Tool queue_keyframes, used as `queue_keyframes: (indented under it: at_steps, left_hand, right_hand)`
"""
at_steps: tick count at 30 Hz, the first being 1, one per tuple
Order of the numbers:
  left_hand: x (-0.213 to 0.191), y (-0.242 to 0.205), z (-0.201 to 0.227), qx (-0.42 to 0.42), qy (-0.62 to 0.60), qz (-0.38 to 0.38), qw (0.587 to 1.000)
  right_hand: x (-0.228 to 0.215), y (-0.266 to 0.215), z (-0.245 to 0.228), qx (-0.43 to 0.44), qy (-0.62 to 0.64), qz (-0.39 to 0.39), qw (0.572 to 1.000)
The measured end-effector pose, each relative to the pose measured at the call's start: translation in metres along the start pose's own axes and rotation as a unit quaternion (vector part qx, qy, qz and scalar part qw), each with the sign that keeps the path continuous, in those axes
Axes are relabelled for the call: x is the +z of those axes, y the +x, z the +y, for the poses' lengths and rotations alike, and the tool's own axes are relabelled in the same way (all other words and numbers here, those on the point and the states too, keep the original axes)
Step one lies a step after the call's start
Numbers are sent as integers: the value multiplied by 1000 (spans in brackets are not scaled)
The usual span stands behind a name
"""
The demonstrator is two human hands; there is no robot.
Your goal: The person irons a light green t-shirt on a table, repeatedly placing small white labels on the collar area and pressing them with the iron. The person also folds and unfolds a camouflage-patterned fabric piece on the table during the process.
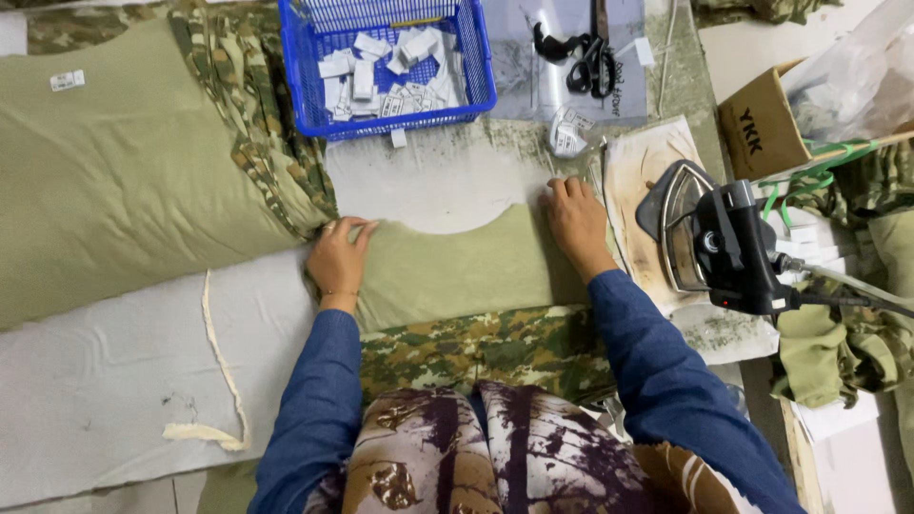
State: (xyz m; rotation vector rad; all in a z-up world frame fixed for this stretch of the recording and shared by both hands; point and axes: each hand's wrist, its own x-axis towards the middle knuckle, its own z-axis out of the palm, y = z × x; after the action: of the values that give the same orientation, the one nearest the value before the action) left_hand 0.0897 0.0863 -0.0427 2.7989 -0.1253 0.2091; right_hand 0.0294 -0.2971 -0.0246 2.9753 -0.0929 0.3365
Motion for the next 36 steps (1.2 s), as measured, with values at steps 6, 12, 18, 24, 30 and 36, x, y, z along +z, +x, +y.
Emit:
queue_keyframes:
  at_steps: [6, 12, 18, 24, 30, 36]
  left_hand:
    - [-22, 4, 34, 56, 54, 135, 988]
    - [-12, -64, 68, 264, -18, -164, 950]
    - [-17, -50, 29, 5, 100, -69, 993]
    - [19, -79, 94, 59, -153, -123, 979]
    - [26, -82, 89, 63, -43, -98, 992]
    - [-20, -73, 99, -48, -40, -129, 990]
  right_hand:
    - [15, 82, 51, 19, -12, 144, 989]
    - [63, 115, 84, 20, -54, 62, 996]
    - [-61, 64, -3, 166, 444, 64, 878]
    - [-24, -46, -118, 260, 719, -228, 603]
    - [-5, -53, -111, 151, 488, -262, 819]
    - [-71, -29, -99, 137, 357, -252, 889]
